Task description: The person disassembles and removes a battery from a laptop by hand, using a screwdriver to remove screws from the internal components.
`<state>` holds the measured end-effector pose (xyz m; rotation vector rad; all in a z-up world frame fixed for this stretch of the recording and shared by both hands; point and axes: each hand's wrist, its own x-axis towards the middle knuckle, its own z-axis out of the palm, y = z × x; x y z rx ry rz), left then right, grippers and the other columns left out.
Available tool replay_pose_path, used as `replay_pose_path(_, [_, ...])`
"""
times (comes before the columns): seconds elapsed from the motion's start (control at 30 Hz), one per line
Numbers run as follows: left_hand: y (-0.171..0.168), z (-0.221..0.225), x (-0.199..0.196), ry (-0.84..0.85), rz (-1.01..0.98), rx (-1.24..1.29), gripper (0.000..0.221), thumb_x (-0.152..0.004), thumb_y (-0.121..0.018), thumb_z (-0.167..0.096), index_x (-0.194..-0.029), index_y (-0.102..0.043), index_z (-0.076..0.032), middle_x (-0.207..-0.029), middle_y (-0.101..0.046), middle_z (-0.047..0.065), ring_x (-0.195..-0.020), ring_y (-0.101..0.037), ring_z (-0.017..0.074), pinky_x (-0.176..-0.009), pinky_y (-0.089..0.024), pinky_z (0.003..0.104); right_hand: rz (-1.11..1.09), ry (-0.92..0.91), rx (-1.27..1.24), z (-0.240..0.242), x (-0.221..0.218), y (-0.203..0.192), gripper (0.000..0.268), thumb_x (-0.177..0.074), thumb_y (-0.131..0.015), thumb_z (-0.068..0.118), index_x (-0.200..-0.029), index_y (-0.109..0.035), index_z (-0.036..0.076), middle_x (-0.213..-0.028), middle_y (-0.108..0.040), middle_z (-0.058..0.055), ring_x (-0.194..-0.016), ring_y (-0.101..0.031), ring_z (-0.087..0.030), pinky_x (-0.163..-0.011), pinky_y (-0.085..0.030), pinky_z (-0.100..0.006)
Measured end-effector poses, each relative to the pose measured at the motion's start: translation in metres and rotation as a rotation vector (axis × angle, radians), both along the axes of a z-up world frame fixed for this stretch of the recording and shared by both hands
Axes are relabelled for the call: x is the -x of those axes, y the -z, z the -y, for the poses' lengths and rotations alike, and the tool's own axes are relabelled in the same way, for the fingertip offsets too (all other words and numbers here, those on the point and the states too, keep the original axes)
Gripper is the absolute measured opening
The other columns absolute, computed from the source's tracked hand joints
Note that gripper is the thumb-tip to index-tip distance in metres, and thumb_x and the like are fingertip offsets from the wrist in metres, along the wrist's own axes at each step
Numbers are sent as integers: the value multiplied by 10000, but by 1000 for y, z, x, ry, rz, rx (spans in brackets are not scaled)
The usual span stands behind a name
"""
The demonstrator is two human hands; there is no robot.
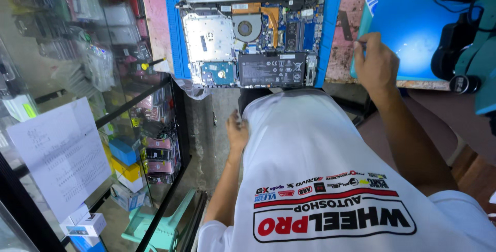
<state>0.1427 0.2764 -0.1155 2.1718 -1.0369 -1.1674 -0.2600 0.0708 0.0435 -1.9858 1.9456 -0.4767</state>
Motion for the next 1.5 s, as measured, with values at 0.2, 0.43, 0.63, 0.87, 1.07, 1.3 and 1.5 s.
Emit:
replay_pose_path(0.2, [31, -33, -23, -61, -301, -388, 490, -1019, -600, -314, -1416, -571, -28, -1317, -666, 177, -1185, -620, 236, -1019, -469, 322, -58, 98, 0, -19, -1, 13, 191, -1108, -714, 138, -1172, -564, 38, -853, -691, -203, -763, -684, -431, -686, -508, -530])
replay_pose_path(0.43, [21, -16, -44, 73, -339, -208, 446, -971, -620, -258, -1343, -617, -13, -1209, -730, 192, -1112, -683, 236, -966, -523, 335, -48, 128, 71, -38, 4, 46, 177, -1098, -689, 102, -1148, -541, 19, -885, -695, -198, -816, -694, -437, -726, -516, -531])
replay_pose_path(0.63, [14, -18, -38, 399, -49, -186, 439, -932, -656, -317, -1284, -676, -56, -1178, -694, 215, -1079, -685, 333, -959, -525, 397, -64, 108, 178, -42, 9, 63, 189, -1090, -664, 45, -1168, -503, -15, -948, -709, -210, -916, -710, -425, -785, -530, -518])
replay_pose_path(0.87, [5, -27, -56, 421, -76, -223, 449, -930, -629, -327, -1294, -670, -69, -1164, -715, 208, -1071, -699, 322, -969, -536, 396, -68, 64, 214, -49, 0, 63, 253, -1057, -629, -27, -1251, -469, -62, -1084, -729, -177, -947, -706, -415, -804, -516, -512])
replay_pose_path(1.07, [-7, -36, -63, 363, -80, -223, 451, -928, -636, -305, -1305, -668, -61, -1212, -686, 202, -1105, -676, 321, -978, -512, 395, -60, 70, 218, -50, -1, 62, 242, -1076, -633, -27, -1268, -485, -30, -1103, -739, -161, -990, -721, -400, -859, -537, -496])
replay_pose_path(1.3, [-14, -36, -63, 317, -129, -231, 478, -936, -647, -327, -1322, -655, -45, -1221, -698, 190, -1116, -688, 294, -990, -520, 376, -75, 80, 195, -44, 1, 66, 228, -1081, -630, -12, -1263, -495, -31, -1098, -734, -158, -960, -737, -371, -845, -563, -463])
replay_pose_path(1.5, [-24, -24, -58, 339, -146, -222, 470, -944, -630, -310, -1336, -649, -52, -1219, -691, 189, -1113, -690, 296, -991, -525, 377, -85, 63, 240, -47, -1, 66, 262, -1048, -639, -17, -1246, -473, -58, -1057, -723, -179, -908, -722, -381, -797, -543, -473])
